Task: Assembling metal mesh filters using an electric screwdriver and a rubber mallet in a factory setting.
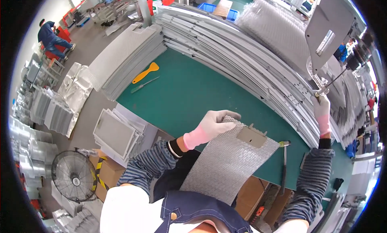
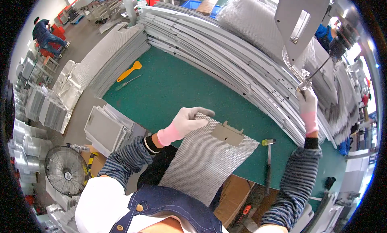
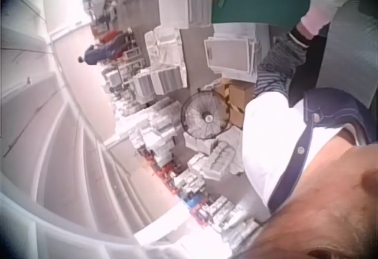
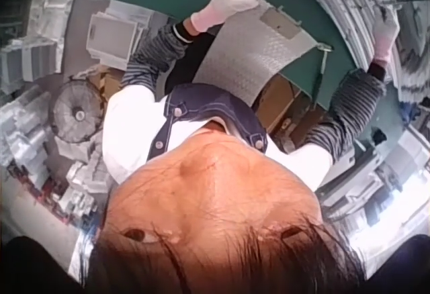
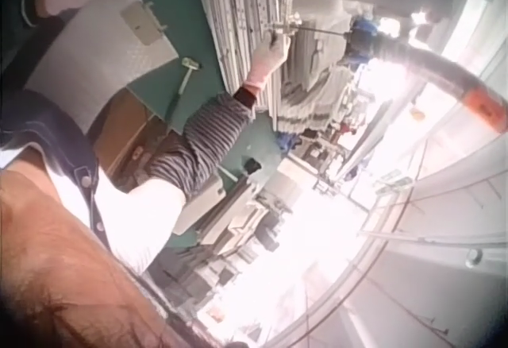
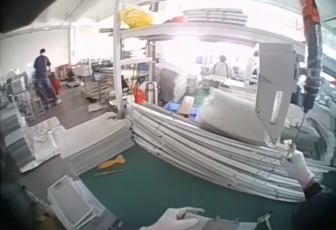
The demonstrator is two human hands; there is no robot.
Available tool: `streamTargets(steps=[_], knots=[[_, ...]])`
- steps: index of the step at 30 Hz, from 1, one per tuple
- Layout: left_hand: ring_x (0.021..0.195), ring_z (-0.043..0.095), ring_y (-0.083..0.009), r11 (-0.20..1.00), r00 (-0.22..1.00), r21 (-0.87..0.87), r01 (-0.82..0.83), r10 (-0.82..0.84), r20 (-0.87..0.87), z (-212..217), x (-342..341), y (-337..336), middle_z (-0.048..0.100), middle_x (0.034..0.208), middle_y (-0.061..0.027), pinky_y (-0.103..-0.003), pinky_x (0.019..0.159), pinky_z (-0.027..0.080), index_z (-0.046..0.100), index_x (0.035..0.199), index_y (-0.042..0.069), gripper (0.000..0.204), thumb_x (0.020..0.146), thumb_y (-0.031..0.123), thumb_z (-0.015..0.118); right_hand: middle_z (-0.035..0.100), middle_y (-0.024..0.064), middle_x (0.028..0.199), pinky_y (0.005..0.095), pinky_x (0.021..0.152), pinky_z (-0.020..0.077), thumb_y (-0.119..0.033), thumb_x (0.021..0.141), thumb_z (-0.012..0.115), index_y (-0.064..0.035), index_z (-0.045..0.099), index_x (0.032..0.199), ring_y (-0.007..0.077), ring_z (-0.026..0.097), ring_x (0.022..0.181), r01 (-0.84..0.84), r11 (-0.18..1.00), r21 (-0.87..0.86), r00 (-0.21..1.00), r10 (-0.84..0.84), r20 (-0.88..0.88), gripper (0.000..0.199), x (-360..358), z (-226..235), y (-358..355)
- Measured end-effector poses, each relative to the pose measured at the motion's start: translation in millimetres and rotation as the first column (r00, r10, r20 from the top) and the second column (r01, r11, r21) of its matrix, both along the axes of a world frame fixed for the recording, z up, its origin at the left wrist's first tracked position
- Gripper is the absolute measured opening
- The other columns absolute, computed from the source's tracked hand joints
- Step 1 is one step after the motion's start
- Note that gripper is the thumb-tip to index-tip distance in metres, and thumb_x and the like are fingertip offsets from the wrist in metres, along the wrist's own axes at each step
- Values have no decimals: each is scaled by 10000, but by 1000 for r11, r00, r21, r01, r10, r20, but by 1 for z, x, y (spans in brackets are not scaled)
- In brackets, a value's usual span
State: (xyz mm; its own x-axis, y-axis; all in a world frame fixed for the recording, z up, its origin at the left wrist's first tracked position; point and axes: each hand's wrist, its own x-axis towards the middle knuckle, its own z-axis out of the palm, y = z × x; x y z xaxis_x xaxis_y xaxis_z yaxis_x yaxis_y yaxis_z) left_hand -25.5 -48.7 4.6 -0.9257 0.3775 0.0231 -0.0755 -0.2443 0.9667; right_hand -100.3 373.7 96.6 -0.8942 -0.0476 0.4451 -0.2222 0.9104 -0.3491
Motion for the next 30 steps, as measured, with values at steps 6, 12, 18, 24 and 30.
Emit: streamTargets(steps=[6,12,18,24,30], knots=[[872,619,-76,970,978,132,202,-206,15,17,0,0,670,1034,-79,-198,775,501,568,1232,-59,353,889,24,585,599,32,912,246,778,445,41,839,543,9,611,1106,98,543,844,8,969,-248,937,80,340,278,117,39,-58],[892,610,-95,954,972,187,233,-232,-28,37,18,-1,675,1042,-73,-230,796,487,592,1207,-58,357,851,-40,572,657,98,815,286,725,488,6,838,573,21,623,1090,141,601,745,-343,854,-391,704,509,495,258,126,67,-144],[813,587,-59,970,991,204,129,-134,11,67,41,0,675,974,-34,-202,724,456,648,1120,-44,262,871,-16,572,670,77,897,294,783,485,-34,852,591,12,631,1110,128,592,832,-332,831,-447,589,553,589,266,131,82,-168],[776,583,-50,974,998,224,-10,25,-63,82,68,-11,669,901,-9,-210,702,464,649,1095,-61,247,855,-6,628,651,117,822,311,730,485,-96,856,611,28,642,1051,188,605,746,-376,862,-339,547,502,670,232,148,114,-181],[882,582,-92,945,980,284,165,-191,65,97,65,-23,616,981,-24,-224,797,455,473,1328,-25,557,823,61,691,614,147,748,326,671,471,-76,799,633,46,645,1005,217,592,686,-397,842,-365,552,537,638,239,166,128,-190]])
